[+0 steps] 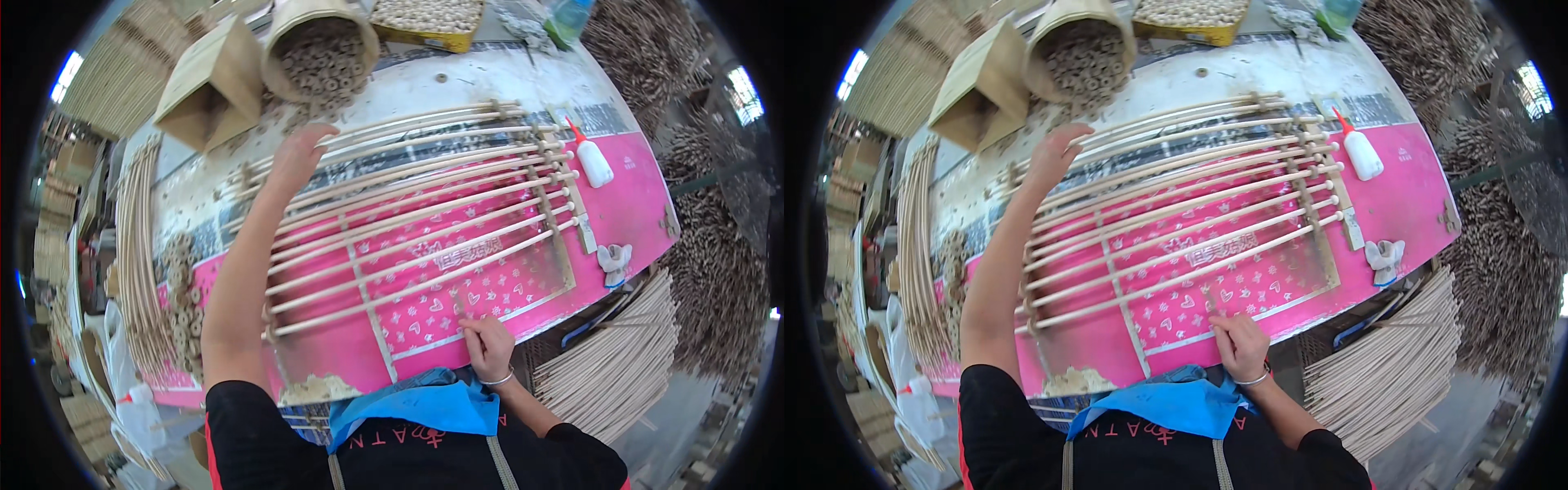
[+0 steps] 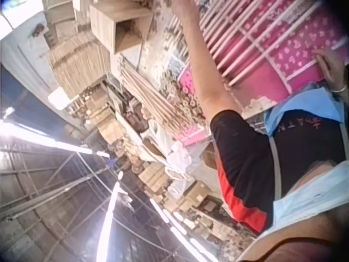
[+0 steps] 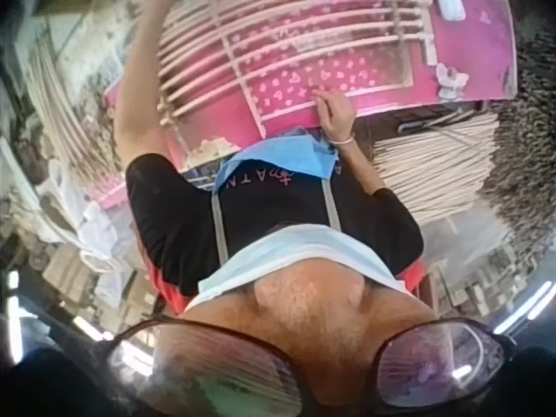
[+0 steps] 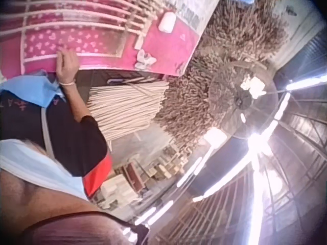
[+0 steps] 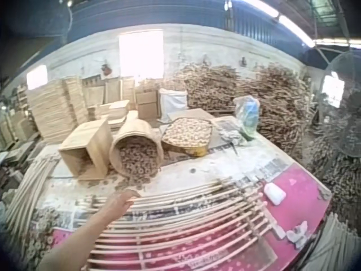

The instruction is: Assembling wooden structures by applying glue and fitting wooden rings onto dowels to form a grid or frame.

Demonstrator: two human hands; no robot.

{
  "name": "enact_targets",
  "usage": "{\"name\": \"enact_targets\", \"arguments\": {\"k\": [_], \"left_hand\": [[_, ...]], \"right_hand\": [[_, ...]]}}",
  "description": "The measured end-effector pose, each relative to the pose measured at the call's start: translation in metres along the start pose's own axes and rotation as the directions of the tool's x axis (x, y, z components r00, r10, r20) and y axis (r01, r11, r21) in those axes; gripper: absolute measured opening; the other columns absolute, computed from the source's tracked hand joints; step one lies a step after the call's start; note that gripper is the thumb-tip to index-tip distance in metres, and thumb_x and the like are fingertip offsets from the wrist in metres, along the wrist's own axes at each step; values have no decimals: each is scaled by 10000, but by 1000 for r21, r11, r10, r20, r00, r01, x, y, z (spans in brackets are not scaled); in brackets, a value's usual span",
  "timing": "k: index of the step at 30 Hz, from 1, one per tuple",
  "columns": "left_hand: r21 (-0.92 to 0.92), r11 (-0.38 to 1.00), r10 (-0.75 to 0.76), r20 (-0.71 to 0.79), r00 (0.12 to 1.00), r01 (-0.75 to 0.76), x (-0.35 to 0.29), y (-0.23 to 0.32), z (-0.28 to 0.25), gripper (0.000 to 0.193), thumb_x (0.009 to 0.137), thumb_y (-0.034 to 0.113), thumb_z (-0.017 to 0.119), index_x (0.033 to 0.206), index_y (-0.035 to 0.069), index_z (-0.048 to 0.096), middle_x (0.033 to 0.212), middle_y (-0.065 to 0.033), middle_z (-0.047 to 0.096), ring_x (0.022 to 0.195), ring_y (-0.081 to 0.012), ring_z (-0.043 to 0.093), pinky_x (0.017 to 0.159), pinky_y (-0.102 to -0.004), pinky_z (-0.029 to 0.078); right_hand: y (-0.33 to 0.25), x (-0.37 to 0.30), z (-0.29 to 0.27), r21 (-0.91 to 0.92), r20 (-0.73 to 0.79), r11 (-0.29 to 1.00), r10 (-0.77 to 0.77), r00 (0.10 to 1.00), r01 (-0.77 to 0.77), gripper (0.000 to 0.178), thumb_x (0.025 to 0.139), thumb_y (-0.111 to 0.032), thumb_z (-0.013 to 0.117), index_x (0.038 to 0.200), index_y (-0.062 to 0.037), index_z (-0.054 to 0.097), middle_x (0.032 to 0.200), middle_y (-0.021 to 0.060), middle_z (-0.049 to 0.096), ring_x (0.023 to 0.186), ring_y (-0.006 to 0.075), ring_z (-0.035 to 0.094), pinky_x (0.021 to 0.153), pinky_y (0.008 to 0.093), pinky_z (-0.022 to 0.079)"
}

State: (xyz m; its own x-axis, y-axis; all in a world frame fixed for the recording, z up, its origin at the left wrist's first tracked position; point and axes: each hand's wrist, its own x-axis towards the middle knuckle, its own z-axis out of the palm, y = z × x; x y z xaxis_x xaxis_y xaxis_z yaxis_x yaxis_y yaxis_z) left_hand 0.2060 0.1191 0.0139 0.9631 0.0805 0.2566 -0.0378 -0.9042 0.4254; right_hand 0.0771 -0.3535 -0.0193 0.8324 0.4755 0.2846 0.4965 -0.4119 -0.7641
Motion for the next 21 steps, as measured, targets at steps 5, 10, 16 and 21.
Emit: {"name": "enact_targets", "arguments": {"k": [5, 10, 16, 21], "left_hand": [[-107, 991, -58, 181, 982, 78, 14, -15, 1, 362, 872, 112, 733, 1230, 138, 688, 1262, -121, 703, 1206, -348, 633, 1041, -436, 493], [-95, 995, 2, 172, 985, 15, 14, -28, 2, 364, 831, 102, 772, 1188, 119, 706, 1212, -109, 709, 1188, -345, 634, 1037, -430, 488], [-95, 995, 47, 183, 982, -30, 20, -34, 3, 345, 789, 76, 789, 1125, 78, 711, 1145, -99, 708, 1126, -349, 637, 1003, -431, 489], [-77, 995, 75, 206, 976, -61, 18, -40, -6, 334, 763, 67, 796, 1083, 55, 701, 1101, -103, 700, 1106, -353, 636, 979, -433, 493]], "right_hand": [[-1, 4, -1, -9, 23, 1000, 17, 1000, -17, 143, 852, 0, 737, 992, -29, 747, 750, 114, 653, 645, 267, 627, 565, 371, 460], [1, 5, 0, -17, 29, 1000, -7, 1000, 8, 161, 833, -9, 752, 992, -32, 753, 775, 105, 674, 655, 260, 639, 574, 363, 481], [3, 4, 0, -21, 40, 1000, -13, 999, 14, 171, 823, -15, 759, 993, -34, 756, 800, 99, 693, 670, 256, 654, 587, 354, 502], [2, 5, 0, -21, 45, 1000, 0, 999, 0, 171, 819, -16, 763, 989, -33, 755, 800, 98, 694, 666, 253, 654, 582, 353, 502]]}}
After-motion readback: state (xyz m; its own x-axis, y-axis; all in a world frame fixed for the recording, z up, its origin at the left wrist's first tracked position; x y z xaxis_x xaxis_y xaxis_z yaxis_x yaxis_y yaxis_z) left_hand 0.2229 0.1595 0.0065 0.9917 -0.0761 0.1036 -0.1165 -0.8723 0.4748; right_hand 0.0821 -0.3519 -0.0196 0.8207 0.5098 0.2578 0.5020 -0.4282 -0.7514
